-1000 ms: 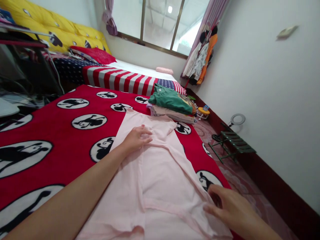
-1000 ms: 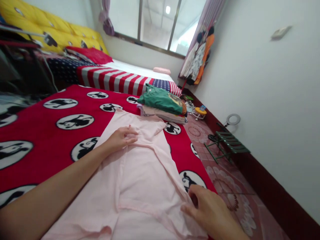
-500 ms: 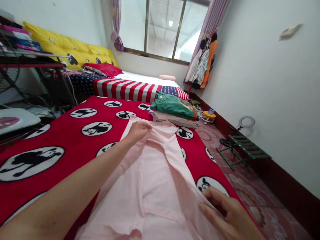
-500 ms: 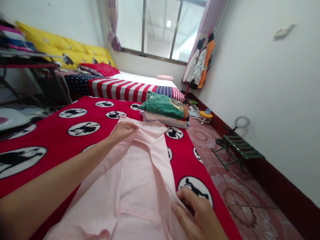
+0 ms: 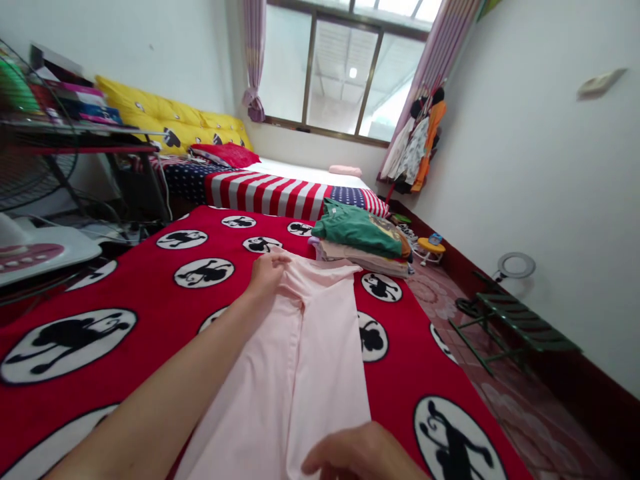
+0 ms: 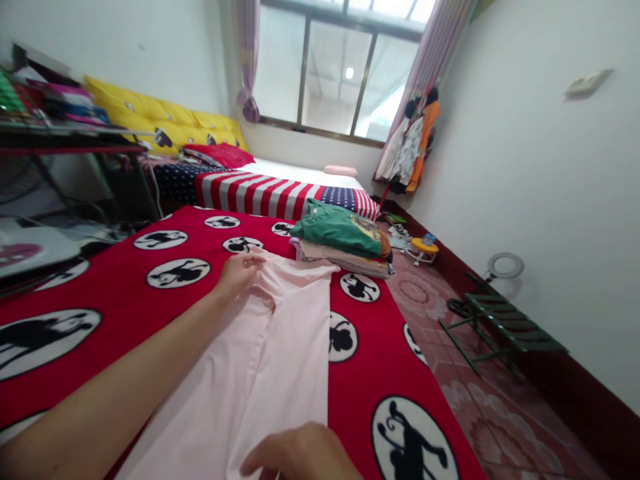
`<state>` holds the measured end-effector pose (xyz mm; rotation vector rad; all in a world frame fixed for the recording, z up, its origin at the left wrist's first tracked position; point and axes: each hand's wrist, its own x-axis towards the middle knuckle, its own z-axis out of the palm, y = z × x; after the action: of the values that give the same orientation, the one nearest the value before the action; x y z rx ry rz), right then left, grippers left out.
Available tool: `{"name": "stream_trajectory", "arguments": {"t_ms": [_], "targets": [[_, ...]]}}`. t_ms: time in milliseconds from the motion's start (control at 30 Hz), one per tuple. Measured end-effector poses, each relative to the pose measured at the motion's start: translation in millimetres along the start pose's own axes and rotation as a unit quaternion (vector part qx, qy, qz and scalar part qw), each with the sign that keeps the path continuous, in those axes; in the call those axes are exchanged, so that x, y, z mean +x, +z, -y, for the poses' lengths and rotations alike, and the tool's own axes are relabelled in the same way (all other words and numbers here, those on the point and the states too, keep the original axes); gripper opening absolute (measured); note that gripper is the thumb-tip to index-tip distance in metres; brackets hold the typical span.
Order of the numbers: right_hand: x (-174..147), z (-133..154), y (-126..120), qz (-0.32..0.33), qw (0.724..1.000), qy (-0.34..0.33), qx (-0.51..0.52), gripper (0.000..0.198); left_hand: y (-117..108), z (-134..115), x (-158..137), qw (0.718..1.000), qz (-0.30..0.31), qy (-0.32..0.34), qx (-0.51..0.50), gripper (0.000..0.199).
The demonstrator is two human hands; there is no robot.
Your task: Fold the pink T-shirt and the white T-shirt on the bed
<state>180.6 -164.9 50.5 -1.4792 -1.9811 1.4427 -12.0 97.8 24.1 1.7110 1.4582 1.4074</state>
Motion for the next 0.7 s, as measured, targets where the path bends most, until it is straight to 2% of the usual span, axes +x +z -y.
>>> {"name": "stream_trajectory", "arguments": {"t_ms": [67, 133, 200, 300, 367, 467, 567, 700], "targets": [[16.0, -6.9, -26.7, -0.089, 0.995, -0.025, -0.023, 0.023, 3.2, 12.7, -6.3, 1.0, -0.004, -0.018, -0.004, 0.029], [40.6, -17.1, -62.6, -0.199, 0.979, -0.049, -0.023, 0.025, 4.9, 18.7, -9.5, 1.0, -0.006, -0.025, -0.006, 0.027], [71.7, -30.7, -101.7, -0.303, 0.951, -0.068, 0.005, 0.029, 5.4, 20.1, -10.5, 0.999, -0.006, -0.03, -0.01, 0.028], [117.6, -52.2, -152.4, -0.414, 0.904, -0.039, 0.099, 0.039, 5.7, 20.3, -11.2, 0.999, 0.002, -0.02, -0.034, 0.028], [140.9, -62.9, -175.3, -0.435, 0.889, -0.03, 0.144, 0.046, 6.6, 21.1, -12.4, 0.998, 0.018, -0.011, -0.064, 0.026], [163.5, -71.5, -193.1, -0.411, 0.897, -0.05, 0.157, 0.049, 9.0, 22.8, -14.4, 0.994, 0.038, -0.009, -0.106, 0.026], [176.3, -73.8, -197.8, -0.396, 0.906, -0.065, 0.136, 0.045, 11.4, 24.2, -15.1, 0.991, 0.032, -0.013, -0.132, 0.025], [183.4, -72.3, -194.4, -0.431, 0.891, -0.1, 0.098, 0.045, 14.1, 28.8, -14.1, 0.993, 0.012, -0.018, -0.119, 0.02]]}}
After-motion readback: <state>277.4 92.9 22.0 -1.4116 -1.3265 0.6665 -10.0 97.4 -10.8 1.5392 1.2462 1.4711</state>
